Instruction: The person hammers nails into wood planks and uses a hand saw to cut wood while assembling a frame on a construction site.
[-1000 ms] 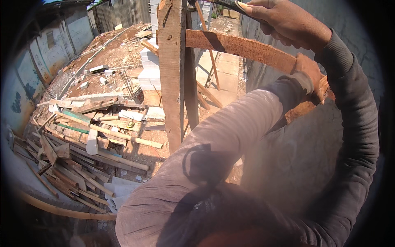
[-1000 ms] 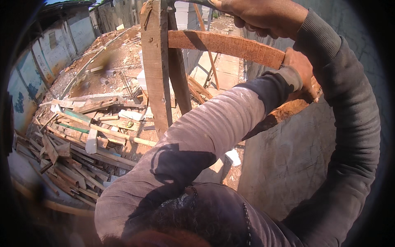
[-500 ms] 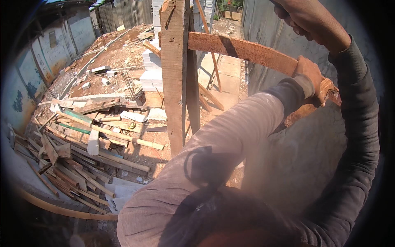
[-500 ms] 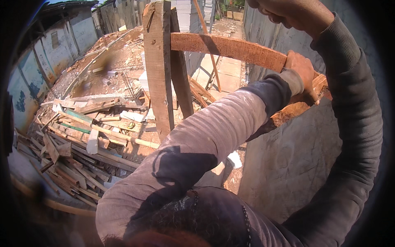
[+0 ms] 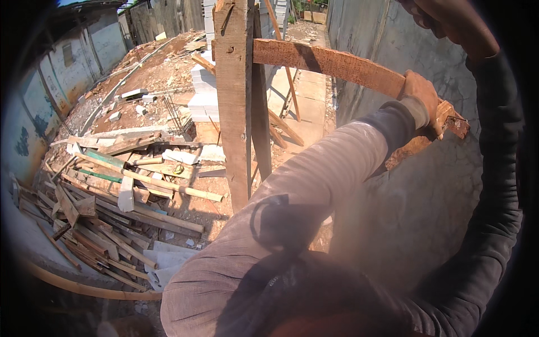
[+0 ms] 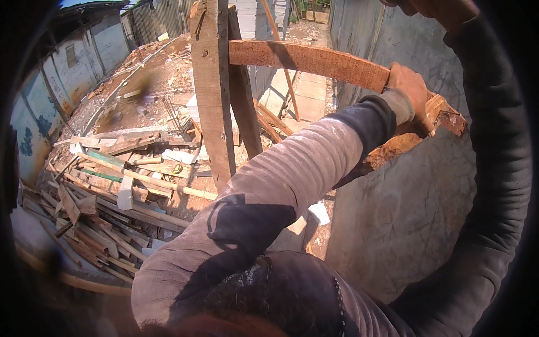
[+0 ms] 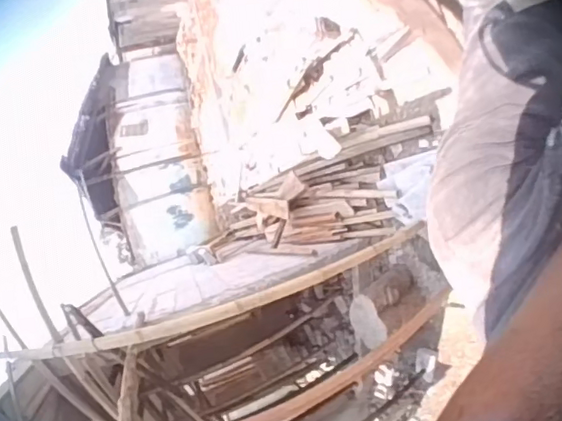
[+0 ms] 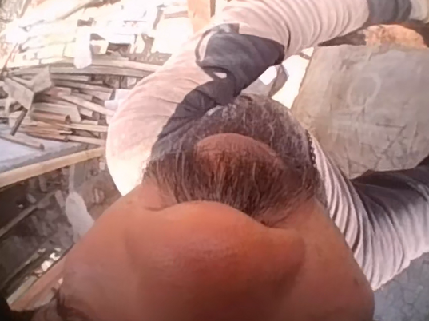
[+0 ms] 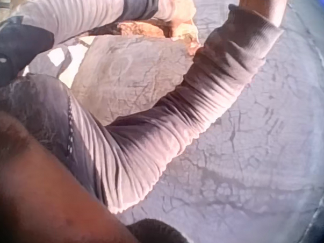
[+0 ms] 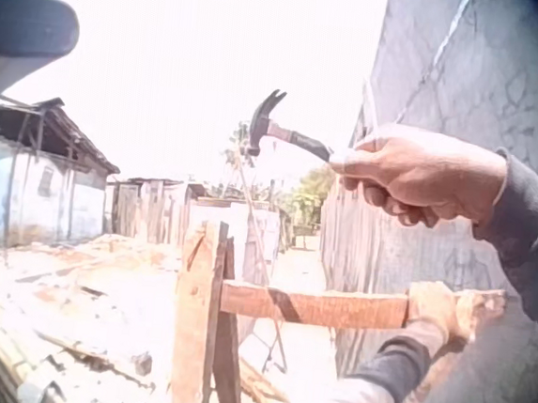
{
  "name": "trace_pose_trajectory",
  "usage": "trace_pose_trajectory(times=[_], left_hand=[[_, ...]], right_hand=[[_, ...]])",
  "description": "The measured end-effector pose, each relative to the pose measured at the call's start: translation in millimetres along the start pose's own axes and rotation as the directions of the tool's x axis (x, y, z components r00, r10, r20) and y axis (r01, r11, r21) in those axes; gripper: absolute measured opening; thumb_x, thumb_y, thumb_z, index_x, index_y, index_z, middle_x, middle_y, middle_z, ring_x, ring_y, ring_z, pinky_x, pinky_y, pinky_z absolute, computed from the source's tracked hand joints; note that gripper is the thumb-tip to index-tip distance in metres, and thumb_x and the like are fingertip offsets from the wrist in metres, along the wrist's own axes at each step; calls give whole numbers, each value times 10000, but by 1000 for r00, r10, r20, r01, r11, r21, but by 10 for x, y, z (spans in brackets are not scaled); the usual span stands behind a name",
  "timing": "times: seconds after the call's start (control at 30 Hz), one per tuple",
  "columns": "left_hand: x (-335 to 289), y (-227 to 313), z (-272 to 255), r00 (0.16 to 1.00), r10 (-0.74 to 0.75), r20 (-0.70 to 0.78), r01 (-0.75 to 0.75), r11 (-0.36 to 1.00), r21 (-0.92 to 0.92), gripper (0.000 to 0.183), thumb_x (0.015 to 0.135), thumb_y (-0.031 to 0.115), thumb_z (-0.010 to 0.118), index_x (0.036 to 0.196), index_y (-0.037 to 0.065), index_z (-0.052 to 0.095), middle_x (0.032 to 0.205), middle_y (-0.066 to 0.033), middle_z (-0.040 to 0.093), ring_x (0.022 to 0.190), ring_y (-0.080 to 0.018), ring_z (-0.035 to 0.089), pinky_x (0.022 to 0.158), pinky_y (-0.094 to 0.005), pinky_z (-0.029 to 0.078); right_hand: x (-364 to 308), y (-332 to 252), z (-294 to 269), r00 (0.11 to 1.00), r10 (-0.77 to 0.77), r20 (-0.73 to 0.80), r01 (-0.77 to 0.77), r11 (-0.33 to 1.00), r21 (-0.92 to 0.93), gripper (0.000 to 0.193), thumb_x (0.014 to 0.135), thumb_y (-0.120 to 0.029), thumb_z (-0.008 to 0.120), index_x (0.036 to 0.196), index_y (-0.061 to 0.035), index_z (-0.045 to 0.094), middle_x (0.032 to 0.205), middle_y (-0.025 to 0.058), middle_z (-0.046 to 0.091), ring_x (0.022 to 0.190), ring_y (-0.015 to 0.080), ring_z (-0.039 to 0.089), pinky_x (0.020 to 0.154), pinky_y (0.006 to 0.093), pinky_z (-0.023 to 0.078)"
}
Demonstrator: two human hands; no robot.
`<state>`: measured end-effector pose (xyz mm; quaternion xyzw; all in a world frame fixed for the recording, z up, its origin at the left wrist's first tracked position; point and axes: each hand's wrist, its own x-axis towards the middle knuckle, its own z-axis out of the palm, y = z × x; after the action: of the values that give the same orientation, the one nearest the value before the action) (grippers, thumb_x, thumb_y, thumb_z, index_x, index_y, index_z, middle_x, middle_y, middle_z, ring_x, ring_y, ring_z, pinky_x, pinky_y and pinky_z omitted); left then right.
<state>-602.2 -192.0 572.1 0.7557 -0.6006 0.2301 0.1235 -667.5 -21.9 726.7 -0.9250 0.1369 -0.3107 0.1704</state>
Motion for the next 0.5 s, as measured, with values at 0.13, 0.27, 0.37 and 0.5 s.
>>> trace_pose_trajectory(times=[0.13,0.27,0.37,0.5], left_hand=[[52,64,35,1000,11,-5,-11,1000,-17,958,578,897,764,1207,175,797,1205,-52,751,1204,-240,677,993,-394,398],[168,-542,1375,728,147,-669,-296,948,-114,805,751,621,810,1401,162,684,1450,-136,638,1380,-306,565,1162,-461,342],[-6,-183,280,1000,-23,16,23,1000,-16,959,642,832,774,1328,162,739,1338,-79,702,1291,-266,630,1092,-428,362],[32,21,66,999,-24,-39,24,1000,8,1003,517,929,772,1141,145,816,1123,-63,762,1133,-253,697,961,-382,414]], right_hand=[[474,750,7,862,-299,-409,355,932,67,476,1094,-459,556,1034,0,669,620,14,539,471,96,516,419,261,437],[909,1085,1038,876,-477,71,482,859,-170,542,1082,-506,577,1025,22,687,605,38,556,469,98,533,444,247,479],[664,955,774,877,-152,456,309,905,-293,585,1075,-524,575,1007,48,677,620,52,590,577,132,655,538,245,541],[135,78,64,998,26,-50,-27,999,-28,379,1108,-395,533,902,-86,608,615,-31,468,437,93,425,376,285,333]])
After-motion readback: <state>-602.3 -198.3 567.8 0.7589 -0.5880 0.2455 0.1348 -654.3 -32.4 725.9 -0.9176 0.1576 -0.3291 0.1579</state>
